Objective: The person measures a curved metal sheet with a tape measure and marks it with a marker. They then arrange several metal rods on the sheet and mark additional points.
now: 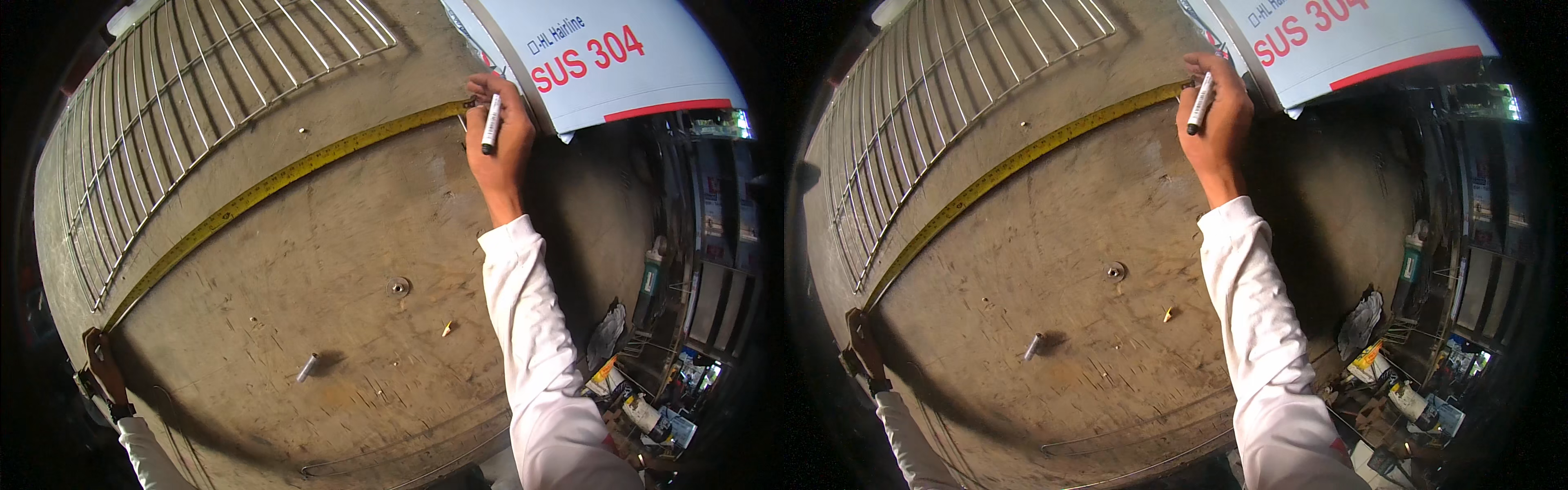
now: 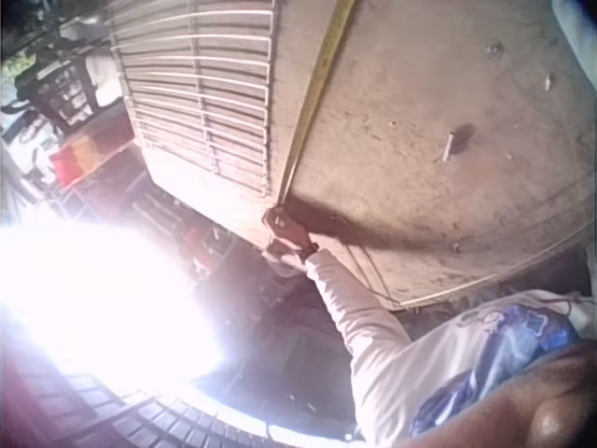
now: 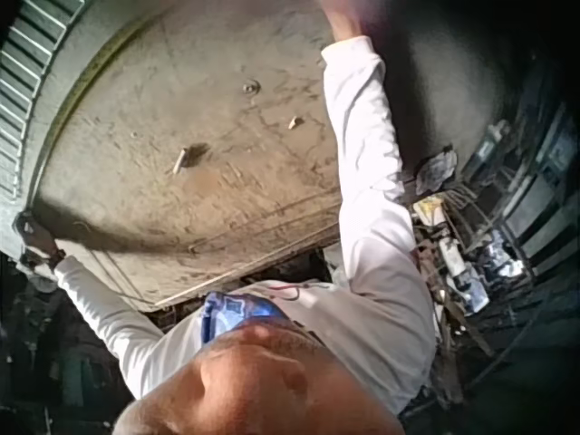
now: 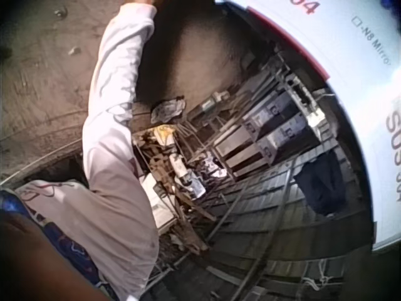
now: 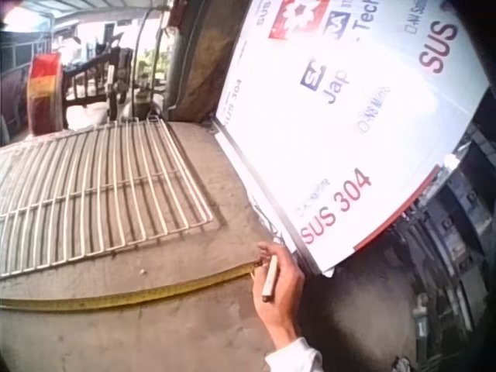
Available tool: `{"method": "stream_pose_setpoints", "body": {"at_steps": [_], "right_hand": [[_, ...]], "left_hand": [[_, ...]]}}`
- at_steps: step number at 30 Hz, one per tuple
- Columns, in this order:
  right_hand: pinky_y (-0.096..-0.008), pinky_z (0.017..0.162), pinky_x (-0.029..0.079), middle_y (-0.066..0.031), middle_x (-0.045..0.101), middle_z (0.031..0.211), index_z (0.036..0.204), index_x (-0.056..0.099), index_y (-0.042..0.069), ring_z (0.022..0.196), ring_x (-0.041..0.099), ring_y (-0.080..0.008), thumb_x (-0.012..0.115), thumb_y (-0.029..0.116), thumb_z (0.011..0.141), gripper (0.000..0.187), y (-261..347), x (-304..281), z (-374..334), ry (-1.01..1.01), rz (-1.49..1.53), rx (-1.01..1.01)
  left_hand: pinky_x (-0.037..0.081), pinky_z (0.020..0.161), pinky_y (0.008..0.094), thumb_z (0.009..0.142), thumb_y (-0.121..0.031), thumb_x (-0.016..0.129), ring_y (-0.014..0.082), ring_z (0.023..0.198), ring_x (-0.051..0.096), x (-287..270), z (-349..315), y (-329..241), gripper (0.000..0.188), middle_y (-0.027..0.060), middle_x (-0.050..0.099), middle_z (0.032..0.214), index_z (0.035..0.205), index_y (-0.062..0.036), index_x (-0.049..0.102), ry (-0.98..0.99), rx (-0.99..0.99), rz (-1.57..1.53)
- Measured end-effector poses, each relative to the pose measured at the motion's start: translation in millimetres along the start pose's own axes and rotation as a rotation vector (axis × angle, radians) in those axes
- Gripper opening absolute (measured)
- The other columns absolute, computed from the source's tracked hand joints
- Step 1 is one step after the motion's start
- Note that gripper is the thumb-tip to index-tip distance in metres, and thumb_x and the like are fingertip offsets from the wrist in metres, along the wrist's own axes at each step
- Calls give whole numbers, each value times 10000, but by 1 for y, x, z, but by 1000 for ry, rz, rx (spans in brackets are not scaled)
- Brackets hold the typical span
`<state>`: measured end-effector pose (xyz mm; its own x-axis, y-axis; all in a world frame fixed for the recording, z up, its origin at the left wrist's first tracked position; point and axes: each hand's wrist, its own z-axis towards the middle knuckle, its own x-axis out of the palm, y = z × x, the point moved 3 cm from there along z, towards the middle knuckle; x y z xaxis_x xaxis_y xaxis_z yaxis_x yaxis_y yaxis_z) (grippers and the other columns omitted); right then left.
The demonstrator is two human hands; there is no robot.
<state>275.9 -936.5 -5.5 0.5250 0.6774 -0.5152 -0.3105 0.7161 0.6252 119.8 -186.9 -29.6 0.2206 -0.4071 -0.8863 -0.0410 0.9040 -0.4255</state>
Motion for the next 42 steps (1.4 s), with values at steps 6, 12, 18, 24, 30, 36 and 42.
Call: {"method": "stream_pose_setpoints", "body": {"at_steps": [6, 12, 18, 24, 30, 36, 42], "right_hand": [[-396, 921, 515, -145, 704, 1045, 1110, 690, 81, 997, 674, -306, 694, 101, 852, 259, 33, 31, 0, 252, -158, -327], [-314, 991, 473, -66, 696, 1109, 1231, 646, 75, 1082, 637, -170, 687, 85, 943, 291, 2, 9, 7, 434, -57, -93], [-308, 1012, 457, -30, 673, 1063, 1215, 657, 81, 1058, 614, -149, 672, 120, 965, 254, -17, 13, 24, 534, -18, 35], [-324, 1013, 456, -47, 662, 1107, 1215, 653, 79, 1078, 608, -168, 663, 158, 976, 252, -8, 16, 24, 541, -108, 27], [-326, 1016, 451, -55, 654, 1149, 1233, 640, 71, 1101, 605, -177, 660, 176, 976, 278, -12, 13, 32, 599, -142, -5], [-327, 1012, 447, -61, 657, 1157, 1234, 638, 69, 1104, 602, -174, 632, 178, 989, 268, -7, 5, 39, 576, -184, -38], [-332, 1012, 445, -70, 662, 1172, 1228, 638, 73, 1119, 604, -184, 599, 165, 1002, 248, -18, -3, 41, 631, -210, -73]], "left_hand": [[446, 946, 310, 1008, -118, 582, 196, 1000, 604, -24, -14, 14, 154, 94, 651, 1062, 1086, -2, 648, 57, 151, 311], [475, 851, 296, 908, -74, 708, 178, 898, 612, 1, 23, -48, 109, 63, 622, 936, 964, -6, 643, 1, 43, -36], [471, 914, 367, 845, -155, 773, 262, 1008, 638, -13, 12, -53, 210, 71, 661, 1023, 1008, -56, 686, -76, 183, 197], [423, 1076, 440, 786, -236, 833, 296, 1318, 492, -92, -20, 42, 636, 85, 563, 1394, 1367, -168, 583, -11, 62, 654], [420, 1099, 385, 865, -36, 686, 285, 1278, 545, -142, -25, 128, 458, 102, 581, 1363, 1316, -94, 633, 226, -26, 270], [419, 1081, 356, 902, -31, 658, 238, 1212, 584, -150, -5, 111, 427, 110, 621, 1273, 1326, -66, 621, 278, -46, 232], [428, 1065, 363, 894, -55, 668, 248, 1220, 584, -150, -13, 118, 433, 118, 602, 1315, 1324, -56, 614, 350, -79, 257]]}}
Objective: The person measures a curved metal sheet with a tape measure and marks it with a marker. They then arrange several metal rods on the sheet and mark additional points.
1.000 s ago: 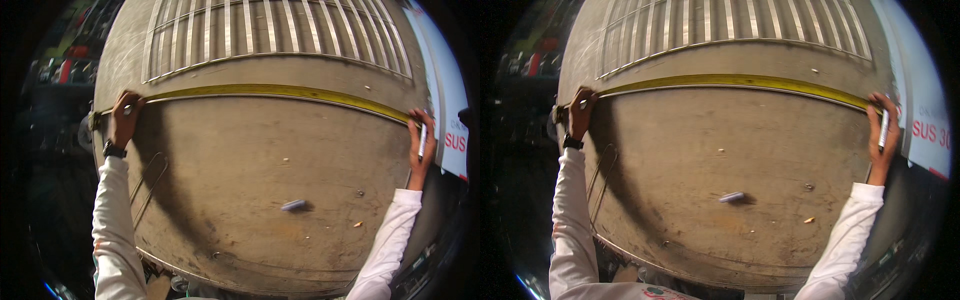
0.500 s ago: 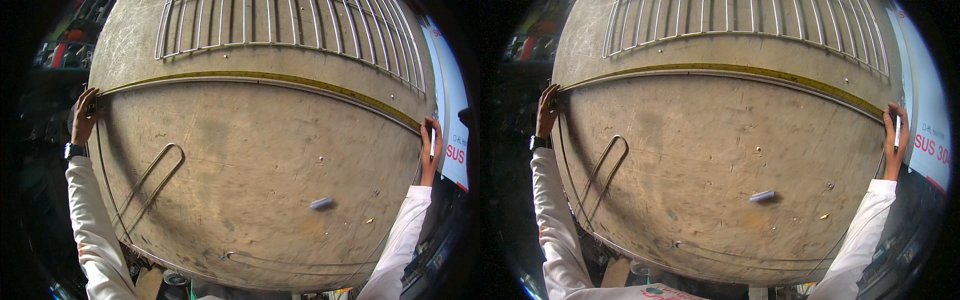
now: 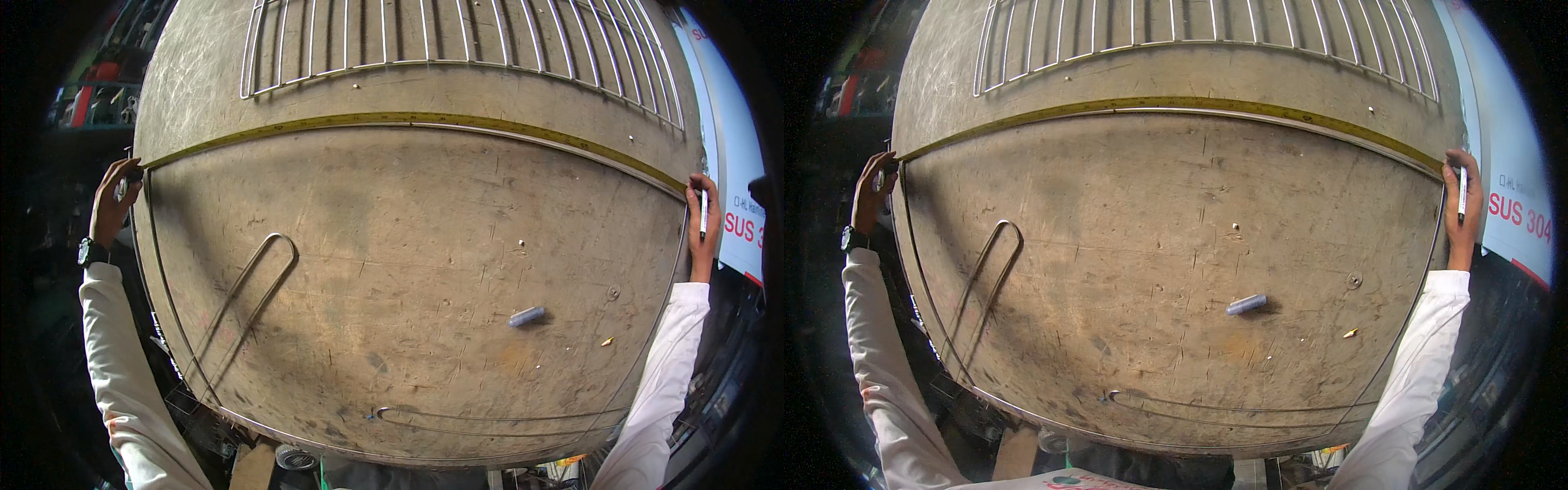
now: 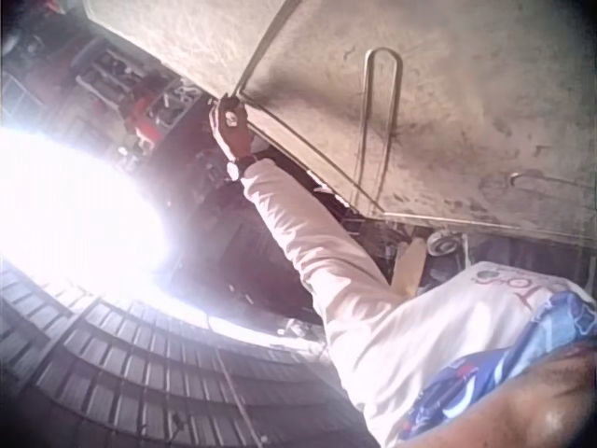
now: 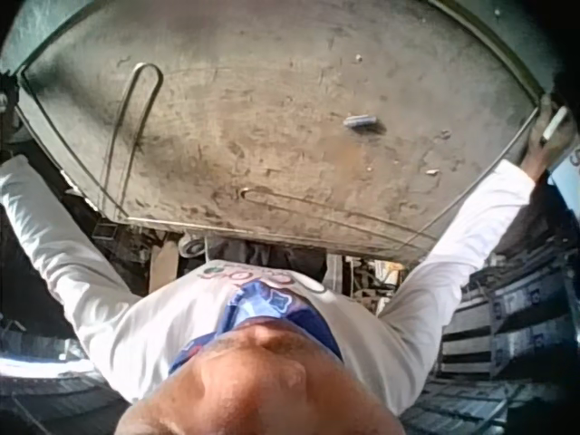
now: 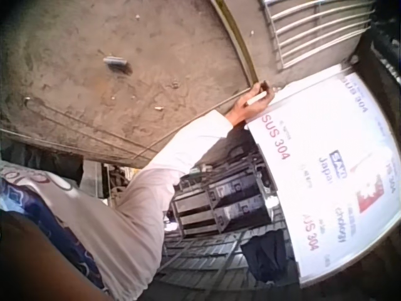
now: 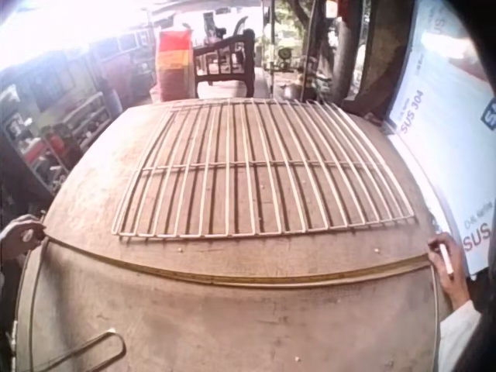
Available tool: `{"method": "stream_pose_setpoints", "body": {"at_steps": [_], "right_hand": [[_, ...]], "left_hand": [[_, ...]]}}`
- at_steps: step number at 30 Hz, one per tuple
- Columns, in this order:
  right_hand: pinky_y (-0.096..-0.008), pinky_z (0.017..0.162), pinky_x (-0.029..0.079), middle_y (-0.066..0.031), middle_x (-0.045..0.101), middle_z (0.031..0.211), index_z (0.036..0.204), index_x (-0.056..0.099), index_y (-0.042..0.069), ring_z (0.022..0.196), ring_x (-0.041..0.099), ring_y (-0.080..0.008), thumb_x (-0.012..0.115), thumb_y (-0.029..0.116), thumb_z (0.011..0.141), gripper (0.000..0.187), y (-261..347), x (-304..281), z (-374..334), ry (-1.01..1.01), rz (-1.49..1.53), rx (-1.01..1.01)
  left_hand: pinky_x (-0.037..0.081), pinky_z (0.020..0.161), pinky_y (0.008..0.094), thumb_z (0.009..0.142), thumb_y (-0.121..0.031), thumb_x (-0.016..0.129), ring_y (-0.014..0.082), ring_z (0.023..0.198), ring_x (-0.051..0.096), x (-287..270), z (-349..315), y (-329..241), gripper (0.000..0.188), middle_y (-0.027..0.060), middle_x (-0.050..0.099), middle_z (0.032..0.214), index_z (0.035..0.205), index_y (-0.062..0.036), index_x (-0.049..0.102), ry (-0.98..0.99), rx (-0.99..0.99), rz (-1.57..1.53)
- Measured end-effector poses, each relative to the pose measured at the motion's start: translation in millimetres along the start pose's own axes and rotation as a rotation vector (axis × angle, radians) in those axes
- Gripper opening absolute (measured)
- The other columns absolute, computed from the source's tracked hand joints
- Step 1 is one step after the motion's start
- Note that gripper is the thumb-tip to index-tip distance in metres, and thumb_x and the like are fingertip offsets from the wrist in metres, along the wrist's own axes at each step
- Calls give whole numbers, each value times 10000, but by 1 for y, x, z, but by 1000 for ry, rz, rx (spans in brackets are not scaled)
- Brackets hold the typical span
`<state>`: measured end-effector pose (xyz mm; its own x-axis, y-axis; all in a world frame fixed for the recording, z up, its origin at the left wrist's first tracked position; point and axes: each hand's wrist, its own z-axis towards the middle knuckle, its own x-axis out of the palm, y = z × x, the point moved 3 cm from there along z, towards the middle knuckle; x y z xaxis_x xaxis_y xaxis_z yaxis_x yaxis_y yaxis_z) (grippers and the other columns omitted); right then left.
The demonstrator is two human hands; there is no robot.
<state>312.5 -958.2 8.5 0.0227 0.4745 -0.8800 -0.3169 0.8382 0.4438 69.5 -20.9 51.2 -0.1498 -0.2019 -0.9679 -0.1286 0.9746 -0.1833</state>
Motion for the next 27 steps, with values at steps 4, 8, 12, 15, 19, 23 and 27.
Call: {"method": "stream_pose_setpoints", "body": {"at_steps": [4, 8, 12, 15, 19, 23, 27], "right_hand": [[-331, 1013, 443, -78, 667, 1182, 1218, 637, 63, 1117, 609, -190, 595, 151, 1000, 239, -10, 2, -3, -81, -55, 13], [-330, 1022, 439, -79, 668, 1184, 1218, 638, 56, 1118, 611, -190, 598, 132, 995, 238, -16, 7, -3, -112, -37, 7], [-326, 1030, 436, -78, 663, 1188, 1227, 644, 58, 1120, 608, -187, 607, 117, 989, 248, -7, 20, -1, -137, 0, 10], [-322, 1035, 432, -75, 658, 1189, 1231, 647, 57, 1126, 602, -181, 614, 123, 986, 256, -5, 13, -5, -164, 10, -6], [-330, 1048, 429, -74, 655, 1201, 1237, 643, 48, 1144, 595, -182, 620, 141, 990, 265, -17, 14, -7, -193, 28, 2], [-340, 1053, 432, -77, 655, 1210, 1248, 640, 56, 1152, 595, -190, 620, 161, 998, 272, -9, 28, -5, -259, 47, -24], [-344, 1049, 435, -77, 653, 1215, 1253, 636, 61, 1158, 593, -194, 620, 184, 1003, 280, -5, 28, -9, -303, 67, 8]], "left_hand": [[428, 1082, 379, 913, -66, 654, 276, 1264, 560, 13, -14, 23, 446, 117, 584, 1354, 1354, -90, 595, -17, -60, -27], [376, 1143, 395, 925, -35, 629, 298, 1353, 493, 16, -20, 35, 490, 130, 530, 1445, 1402, -120, 559, -89, -24, 156], [366, 1165, 419, 897, 44, 575, 328, 1383, 454, 21, -16, 11, 601, 150, 475, 1489, 1463, -137, 487, -186, -83, 178], [383, 1146, 414, 794, 141, 595, 322, 1379, 469, 41, 13, -108, 716, 140, 514, 1462, 1450, -130, 495, -305, 174, 50], [453, 1055, 374, 867, -86, 747, 287, 1259, 574, 73, 44, -267, 516, 124, 606, 1345, 1358, -88, 588, -342, 298, -271], [438, 946, 388, 896, -201, 735, 260, 988, 616, 91, 71, -295, 229, 75, 655, 998, 1071, -58, 698, -383, 360, -289], [410, 922, 369, 895, -240, 736, 249, 942, 603, 103, 74, -295, 201, 58, 651, 945, 989, -68, 694, -467, 367, -215]]}}
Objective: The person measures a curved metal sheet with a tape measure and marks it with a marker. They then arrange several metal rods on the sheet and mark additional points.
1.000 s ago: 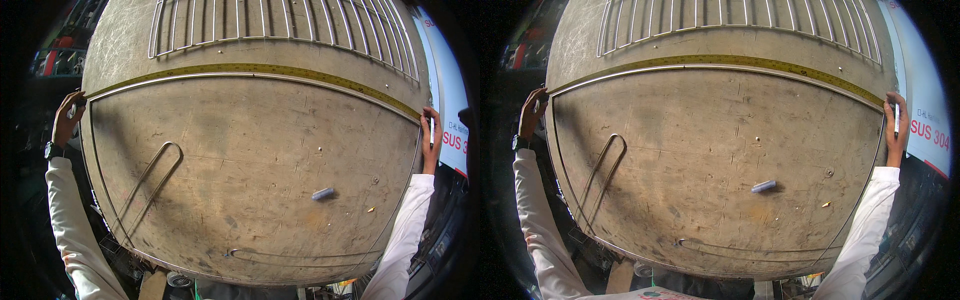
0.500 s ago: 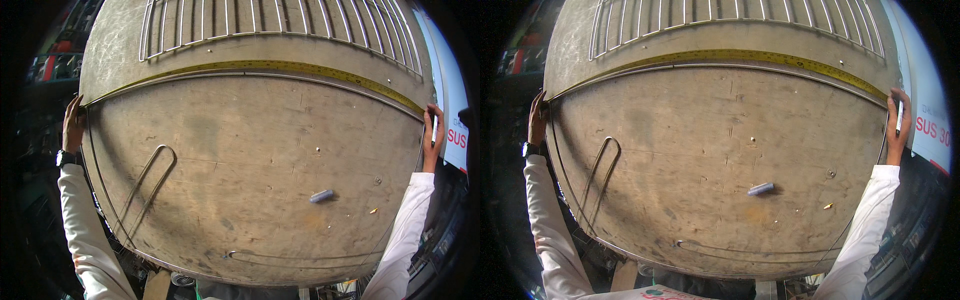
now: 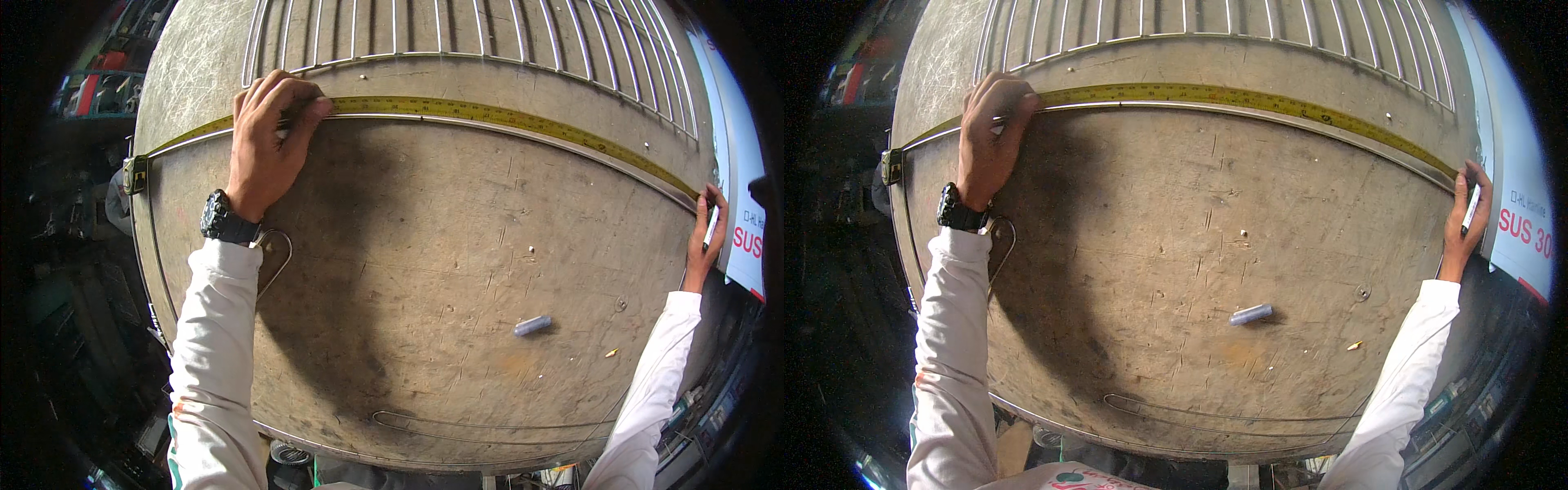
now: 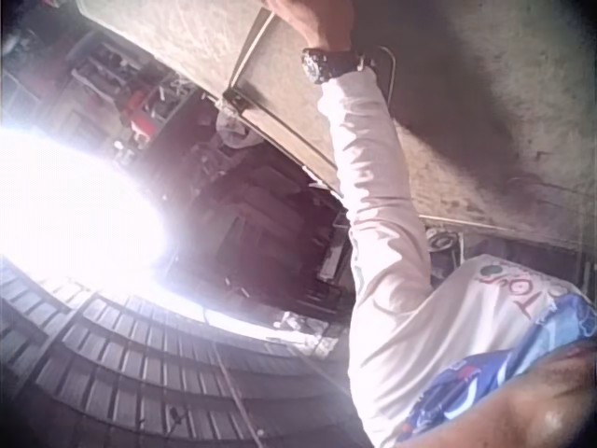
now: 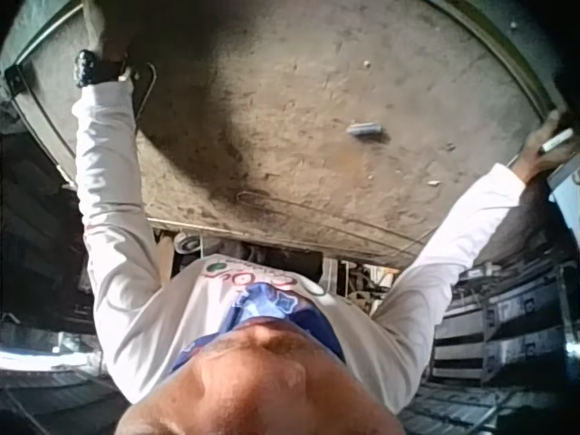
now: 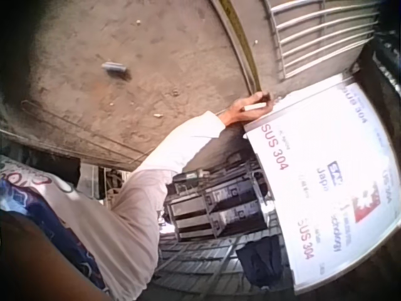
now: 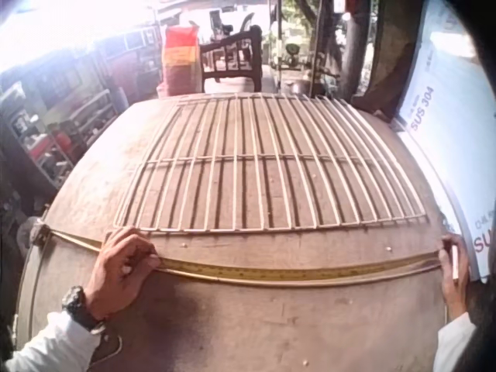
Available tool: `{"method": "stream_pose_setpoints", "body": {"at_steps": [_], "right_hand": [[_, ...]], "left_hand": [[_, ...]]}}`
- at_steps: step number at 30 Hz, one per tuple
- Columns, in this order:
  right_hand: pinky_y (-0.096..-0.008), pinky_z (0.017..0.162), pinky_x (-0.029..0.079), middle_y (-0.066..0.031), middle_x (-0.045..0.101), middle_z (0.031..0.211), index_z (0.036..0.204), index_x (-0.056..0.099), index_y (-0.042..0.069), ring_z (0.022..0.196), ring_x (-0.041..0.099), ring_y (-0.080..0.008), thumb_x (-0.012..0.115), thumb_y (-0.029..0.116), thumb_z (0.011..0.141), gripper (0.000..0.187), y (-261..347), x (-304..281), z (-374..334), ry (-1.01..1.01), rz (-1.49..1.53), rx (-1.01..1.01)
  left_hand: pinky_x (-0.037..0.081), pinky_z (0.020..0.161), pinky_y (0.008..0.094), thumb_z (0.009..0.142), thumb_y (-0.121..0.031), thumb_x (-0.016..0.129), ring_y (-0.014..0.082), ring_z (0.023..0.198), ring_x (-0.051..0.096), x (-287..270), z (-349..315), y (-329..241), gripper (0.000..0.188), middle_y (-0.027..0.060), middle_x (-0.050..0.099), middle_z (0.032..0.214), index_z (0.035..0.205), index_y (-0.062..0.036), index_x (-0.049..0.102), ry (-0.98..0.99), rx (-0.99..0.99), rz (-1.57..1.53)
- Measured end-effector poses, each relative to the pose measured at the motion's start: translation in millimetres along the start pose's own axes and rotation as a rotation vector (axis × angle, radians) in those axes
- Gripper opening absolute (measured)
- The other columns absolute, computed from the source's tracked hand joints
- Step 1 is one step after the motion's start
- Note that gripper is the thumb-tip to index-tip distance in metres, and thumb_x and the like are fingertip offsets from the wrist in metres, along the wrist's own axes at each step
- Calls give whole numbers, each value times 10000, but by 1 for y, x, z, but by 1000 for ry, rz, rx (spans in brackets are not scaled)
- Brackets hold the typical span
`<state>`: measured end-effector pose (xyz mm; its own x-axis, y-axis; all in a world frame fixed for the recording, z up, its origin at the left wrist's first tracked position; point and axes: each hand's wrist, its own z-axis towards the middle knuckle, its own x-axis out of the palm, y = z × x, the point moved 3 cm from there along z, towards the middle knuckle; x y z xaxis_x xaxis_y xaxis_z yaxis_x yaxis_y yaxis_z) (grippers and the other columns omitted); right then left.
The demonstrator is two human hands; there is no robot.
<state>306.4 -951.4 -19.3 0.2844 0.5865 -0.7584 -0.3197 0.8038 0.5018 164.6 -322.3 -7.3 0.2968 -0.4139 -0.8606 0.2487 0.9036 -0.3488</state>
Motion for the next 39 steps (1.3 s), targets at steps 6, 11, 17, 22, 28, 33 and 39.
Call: {"method": "stream_pose_setpoints", "body": {"at_steps": [6, 11, 17, 22, 28, 33, 39], "right_hand": [[-337, 1036, 436, -72, 650, 1211, 1267, 629, 65, 1155, 588, -193, 616, 184, 1005, 289, 0, -2, -1, -19, -9, -31], [-340, 1043, 436, -78, 650, 1209, 1282, 625, 62, 1157, 590, -194, 609, 174, 1005, 300, -5, -2, -1, -12, 20, 11], [-343, 1040, 454, -91, 667, 1187, 1303, 618, 59, 1137, 617, -199, 600, 178, 1009, 318, 7, 0, -2, 0, -36, 2], [-344, 1037, 454, -92, 674, 1168, 1305, 620, 60, 1132, 618, -194, 589, 169, 1011, 315, 13, 0, -2, -12, -13, -9], [-347, 1041, 440, -87, 673, 1155, 1301, 627, 64, 1113, 613, -187, 595, 141, 1001, 312, 15, -1, -1, -10, -9, -7], [-338, 1026, 441, -83, 670, 1151, 1289, 633, 57, 1084, 614, -180, 592, 154, 998, 310, 15, 1, -1, -50, 0, -25], [-325, 1024, 430, -58, 650, 1078, 1261, 641, 39, 1027, 597, -160, 599, 120, 971, 304, 17, 1, -1, -56, 64, -17]], "left_hand": [[406, 921, 363, 880, -271, 755, 239, 945, 602, 3, 1, -8, 214, 42, 656, 944, 983, -93, 699, 7, 75, 35], [418, 908, 369, 873, -270, 760, 245, 944, 600, 4, 2, -8, 212, 40, 656, 962, 982, -97, 703, -6, 64, -18], [431, 888, 373, 883, -265, 748, 251, 923, 591, 1, 3, -5, 211, 47, 645, 941, 971, -80, 697, 20, 39, -26], [440, 872, 369, 888, -271, 744, 254, 914, 586, 2, 5, -5, 220, 51, 640, 939, 973, -75, 694, 53, 3, -41], [444, 873, 366, 881, -272, 754, 250, 910, 587, 4, 5, -6, 221, 51, 641, 941, 966, -76, 696, 48, -28, -52], [444, 879, 368, 862, -258, 772, 248, 906, 590, 4, 5, -2, 221, 52, 644, 941, 958, -74, 698, 61, -55, -59], [455, 874, 379, 843, -201, 784, 258, 899, 596, 0, 7, -6, 194, 63, 641, 937, 963, -72, 702, 44, -21, -60]]}}
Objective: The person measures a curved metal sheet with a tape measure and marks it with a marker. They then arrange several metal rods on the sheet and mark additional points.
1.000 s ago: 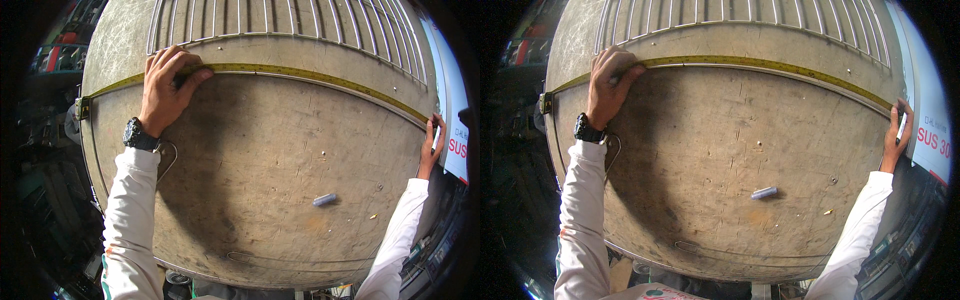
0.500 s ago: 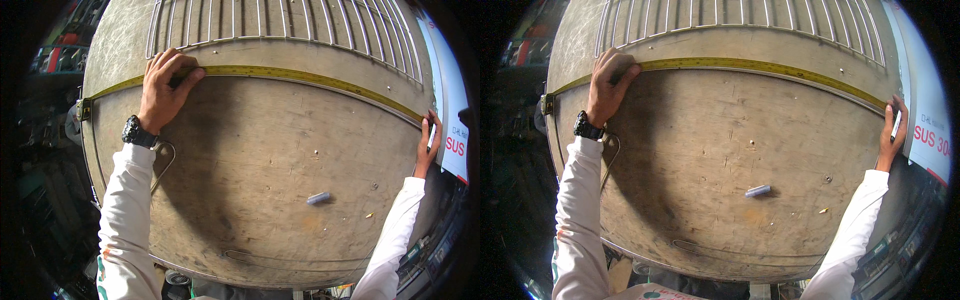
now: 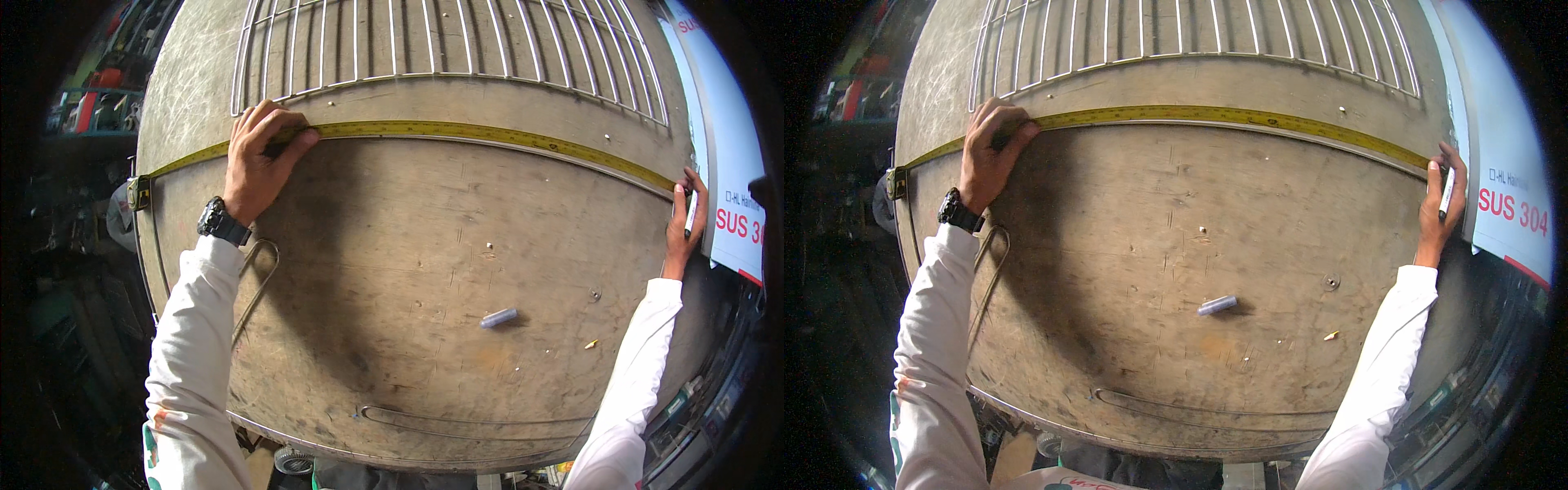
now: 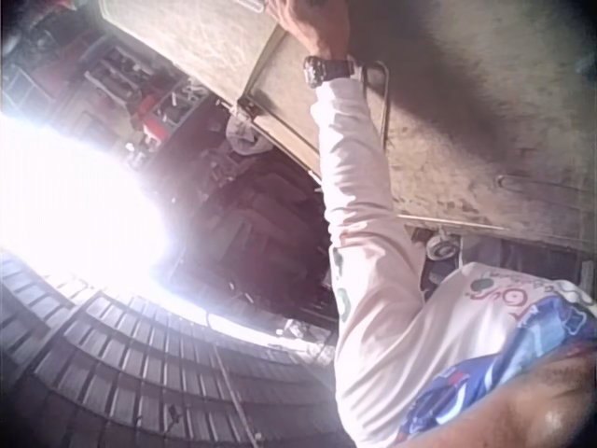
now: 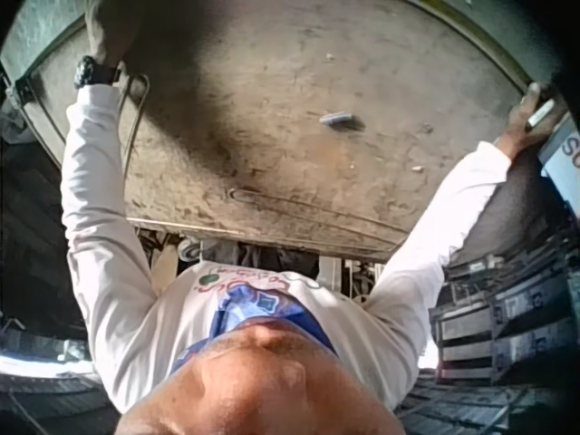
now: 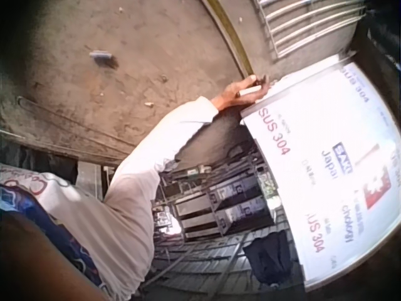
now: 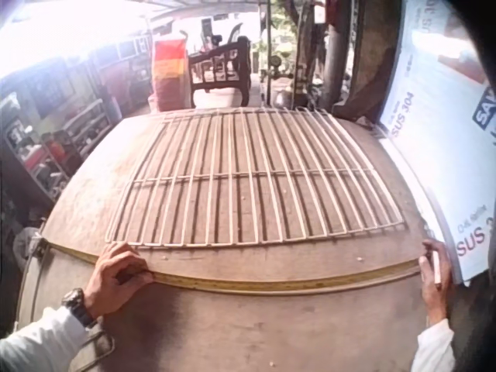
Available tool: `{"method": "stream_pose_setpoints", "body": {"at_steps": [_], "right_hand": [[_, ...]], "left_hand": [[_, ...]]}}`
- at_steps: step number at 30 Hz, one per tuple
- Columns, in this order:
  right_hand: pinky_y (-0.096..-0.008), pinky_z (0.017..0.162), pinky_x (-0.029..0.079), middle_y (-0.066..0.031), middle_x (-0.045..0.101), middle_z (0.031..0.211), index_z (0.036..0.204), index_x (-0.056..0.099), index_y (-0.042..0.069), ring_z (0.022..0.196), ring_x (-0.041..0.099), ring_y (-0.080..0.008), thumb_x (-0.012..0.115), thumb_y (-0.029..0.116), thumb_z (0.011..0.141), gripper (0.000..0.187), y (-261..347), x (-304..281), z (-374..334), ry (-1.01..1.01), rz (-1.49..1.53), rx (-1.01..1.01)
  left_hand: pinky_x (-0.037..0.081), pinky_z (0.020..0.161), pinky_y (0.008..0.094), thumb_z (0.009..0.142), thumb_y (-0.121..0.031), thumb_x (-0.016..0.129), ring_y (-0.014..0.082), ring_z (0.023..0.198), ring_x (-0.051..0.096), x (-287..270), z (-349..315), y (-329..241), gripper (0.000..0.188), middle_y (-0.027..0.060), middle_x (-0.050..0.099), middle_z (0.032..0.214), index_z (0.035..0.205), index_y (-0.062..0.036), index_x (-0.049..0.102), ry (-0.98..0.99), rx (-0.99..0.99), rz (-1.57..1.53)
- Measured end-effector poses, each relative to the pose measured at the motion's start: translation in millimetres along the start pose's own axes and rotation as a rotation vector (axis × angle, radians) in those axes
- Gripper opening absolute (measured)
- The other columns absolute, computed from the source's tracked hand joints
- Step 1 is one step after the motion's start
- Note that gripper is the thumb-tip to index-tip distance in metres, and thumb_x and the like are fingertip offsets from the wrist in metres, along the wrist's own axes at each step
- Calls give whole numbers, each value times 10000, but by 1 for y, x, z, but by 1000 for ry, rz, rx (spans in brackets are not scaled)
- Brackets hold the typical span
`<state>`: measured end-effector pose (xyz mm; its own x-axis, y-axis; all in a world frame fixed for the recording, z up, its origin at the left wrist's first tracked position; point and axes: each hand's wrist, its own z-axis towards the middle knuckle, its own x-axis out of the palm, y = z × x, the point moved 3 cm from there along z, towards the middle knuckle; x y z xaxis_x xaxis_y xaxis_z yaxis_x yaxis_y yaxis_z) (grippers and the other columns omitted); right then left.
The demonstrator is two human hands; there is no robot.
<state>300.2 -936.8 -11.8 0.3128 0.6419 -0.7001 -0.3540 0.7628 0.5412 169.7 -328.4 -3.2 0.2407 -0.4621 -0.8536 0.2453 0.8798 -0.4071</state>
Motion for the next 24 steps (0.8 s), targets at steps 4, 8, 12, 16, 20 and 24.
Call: {"method": "stream_pose_setpoints", "body": {"at_steps": [4, 8, 12, 16, 20, 24], "right_hand": [[-306, 1014, 413, -20, 640, 976, 1264, 647, 86, 967, 575, -123, 633, 142, 940, 330, -2, -6, -4, 4, -22, 108], [-389, 1064, 429, -77, 715, 988, 1217, 651, 65, 993, 654, -180, 561, 74, 867, 361, 10, 9, 0, -25, 163, 19], [-329, 871, 518, -81, 702, 956, 1156, 677, 76, 924, 668, -189, 548, 14, 818, 368, 6, 6, 1, -77, 188, 33], [-294, 817, 510, -77, 701, 938, 1152, 680, 72, 889, 659, -158, 508, -6, 827, 376, 3, 1, -2, -98, 279, 175], [-286, 884, 516, -77, 705, 1006, 1163, 665, 9, 937, 665, -141, 477, -85, 790, 428, 2, -7, -3, -136, 360, 205], [-236, 727, 473, -70, 705, 939, 1153, 672, 53, 842, 629, -105, 473, -22, 806, 407, -11, -19, 4, -61, 387, 166]], "left_hand": [[479, 855, 377, 831, -128, 784, 275, 926, 607, 9, -3, -1, 171, 90, 631, 953, 961, -50, 704, 46, -128, -79], [483, 877, 367, 835, -64, 759, 288, 978, 610, -4, -13, 14, 185, 119, 605, 1014, 997, -11, 687, 27, -116, -40], [473, 870, 351, 872, -57, 712, 277, 962, 601, 3, -13, 15, 178, 113, 588, 1015, 1032, -2, 657, 18, -101, -14], [471, 863, 346, 881, -40, 690, 274, 955, 596, 3, -9, 17, 145, 113, 582, 1008, 1015, -4, 646, 31, -77, 19], [469, 852, 340, 877, -24, 688, 271, 948, 592, 4, -9, 17, 132, 112, 577, 1002, 999, -10, 638, 26, -61, 41], [470, 869, 332, 890, 12, 666, 254, 985, 592, 10, -18, 35, 175, 105, 597, 1061, 1062, -18, 654, 23, -78, 8]]}}
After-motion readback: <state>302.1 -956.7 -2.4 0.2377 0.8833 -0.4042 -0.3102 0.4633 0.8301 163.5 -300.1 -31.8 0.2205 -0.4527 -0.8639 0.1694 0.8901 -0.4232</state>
